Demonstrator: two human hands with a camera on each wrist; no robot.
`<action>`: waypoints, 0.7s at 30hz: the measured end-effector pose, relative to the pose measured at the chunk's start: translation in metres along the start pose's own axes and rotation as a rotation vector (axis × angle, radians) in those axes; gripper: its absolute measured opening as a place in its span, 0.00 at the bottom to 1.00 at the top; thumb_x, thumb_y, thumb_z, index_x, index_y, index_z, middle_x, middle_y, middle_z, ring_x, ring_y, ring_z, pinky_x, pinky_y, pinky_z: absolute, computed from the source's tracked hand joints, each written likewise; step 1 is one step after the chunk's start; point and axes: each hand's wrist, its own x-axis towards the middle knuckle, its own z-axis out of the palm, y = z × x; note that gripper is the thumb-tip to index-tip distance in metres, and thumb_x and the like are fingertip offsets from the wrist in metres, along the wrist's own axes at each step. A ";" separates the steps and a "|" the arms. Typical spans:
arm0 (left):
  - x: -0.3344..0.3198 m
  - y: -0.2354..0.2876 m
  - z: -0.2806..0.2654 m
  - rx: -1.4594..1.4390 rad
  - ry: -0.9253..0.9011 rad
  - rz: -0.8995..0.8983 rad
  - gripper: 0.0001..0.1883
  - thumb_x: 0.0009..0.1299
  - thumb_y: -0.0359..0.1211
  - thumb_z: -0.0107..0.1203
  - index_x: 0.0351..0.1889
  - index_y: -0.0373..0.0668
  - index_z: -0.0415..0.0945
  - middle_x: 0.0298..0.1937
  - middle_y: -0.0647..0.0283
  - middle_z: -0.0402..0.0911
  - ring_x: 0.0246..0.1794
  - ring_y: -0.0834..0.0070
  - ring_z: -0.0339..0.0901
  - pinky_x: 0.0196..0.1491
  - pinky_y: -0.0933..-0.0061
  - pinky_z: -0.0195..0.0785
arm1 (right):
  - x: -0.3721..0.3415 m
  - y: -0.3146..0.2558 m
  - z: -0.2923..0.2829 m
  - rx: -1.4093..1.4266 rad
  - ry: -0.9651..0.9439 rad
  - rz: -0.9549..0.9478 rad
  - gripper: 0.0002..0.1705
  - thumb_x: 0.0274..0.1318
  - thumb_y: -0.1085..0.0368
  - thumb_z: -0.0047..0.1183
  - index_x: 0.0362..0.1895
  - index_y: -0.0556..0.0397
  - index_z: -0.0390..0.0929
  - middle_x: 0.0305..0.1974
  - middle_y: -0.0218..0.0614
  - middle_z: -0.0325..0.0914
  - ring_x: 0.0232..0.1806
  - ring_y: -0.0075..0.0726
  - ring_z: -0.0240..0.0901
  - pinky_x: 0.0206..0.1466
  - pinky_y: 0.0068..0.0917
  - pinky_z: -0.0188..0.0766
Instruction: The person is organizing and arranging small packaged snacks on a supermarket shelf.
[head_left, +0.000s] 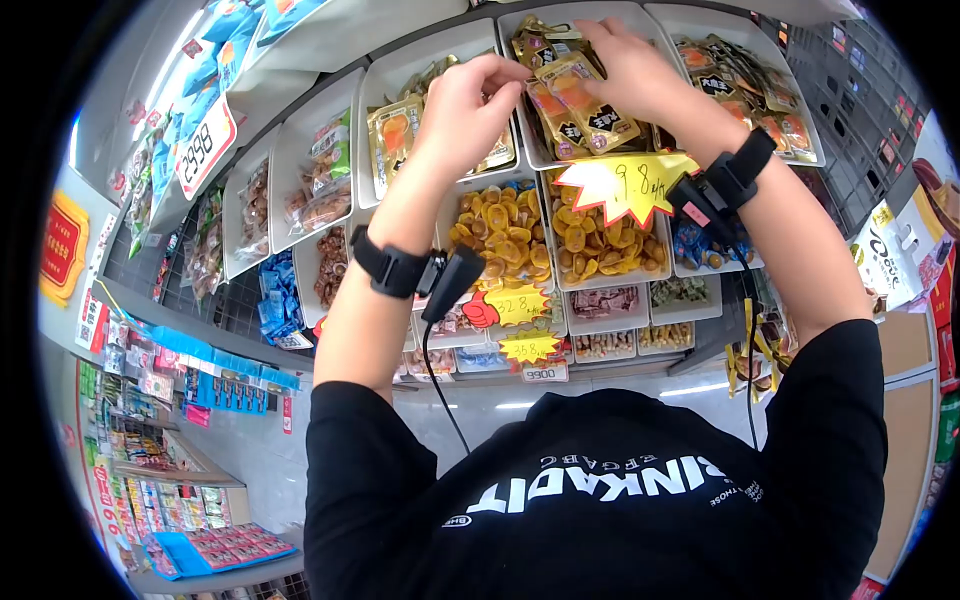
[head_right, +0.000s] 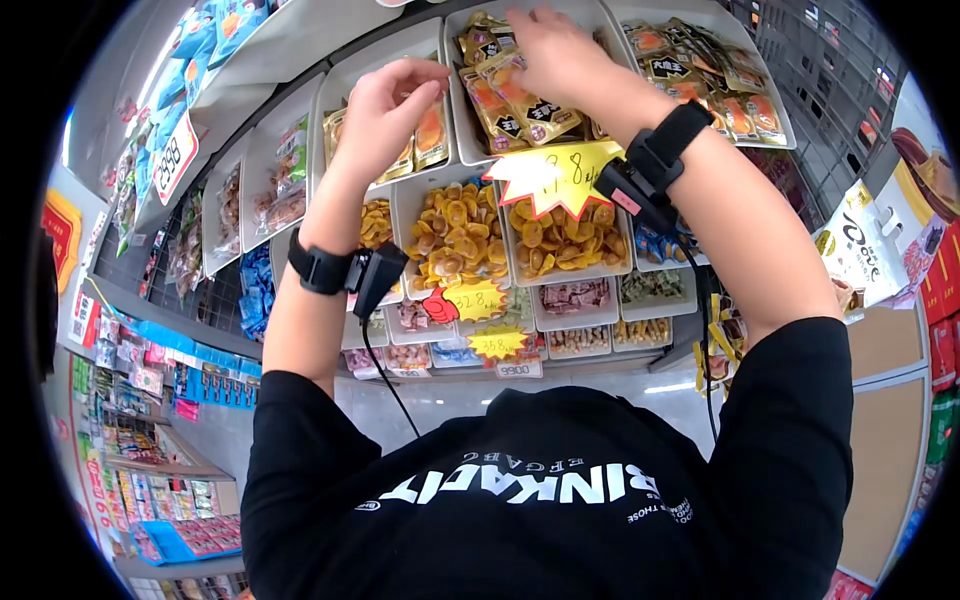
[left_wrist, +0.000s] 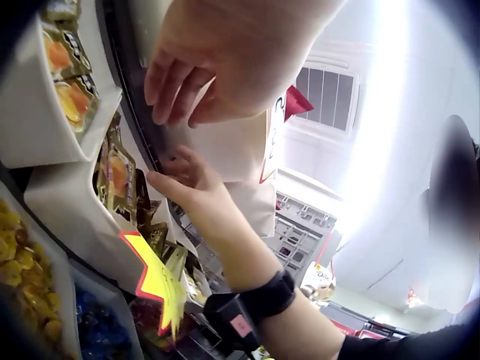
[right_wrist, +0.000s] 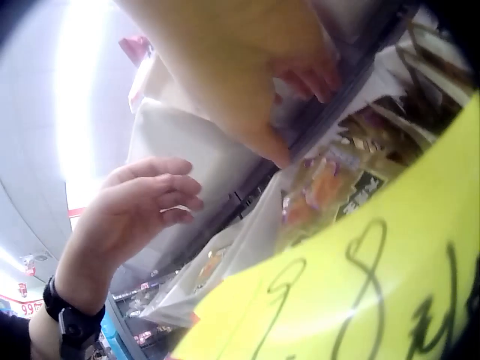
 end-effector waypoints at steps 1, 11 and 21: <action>0.008 -0.001 0.003 0.010 0.007 0.006 0.11 0.60 0.28 0.48 0.39 0.32 0.73 0.34 0.58 0.79 0.35 0.77 0.76 0.38 0.78 0.68 | 0.000 0.004 -0.007 -0.083 0.058 -0.109 0.33 0.40 0.64 0.56 0.54 0.54 0.60 0.47 0.51 0.65 0.49 0.54 0.63 0.51 0.36 0.62; 0.074 0.005 0.059 0.457 -0.307 0.104 0.28 0.54 0.47 0.54 0.47 0.37 0.70 0.48 0.49 0.71 0.49 0.58 0.69 0.51 0.65 0.61 | -0.030 0.032 -0.061 -0.003 0.027 -0.001 0.14 0.42 0.65 0.52 0.37 0.57 0.72 0.37 0.45 0.71 0.44 0.49 0.67 0.46 0.36 0.63; 0.082 0.013 0.081 0.337 -0.443 0.594 0.25 0.50 0.27 0.56 0.50 0.44 0.69 0.50 0.54 0.68 0.52 0.59 0.65 0.53 0.66 0.61 | -0.096 0.027 -0.056 0.192 0.297 0.223 0.11 0.41 0.63 0.56 0.21 0.57 0.71 0.28 0.39 0.71 0.36 0.47 0.68 0.40 0.35 0.64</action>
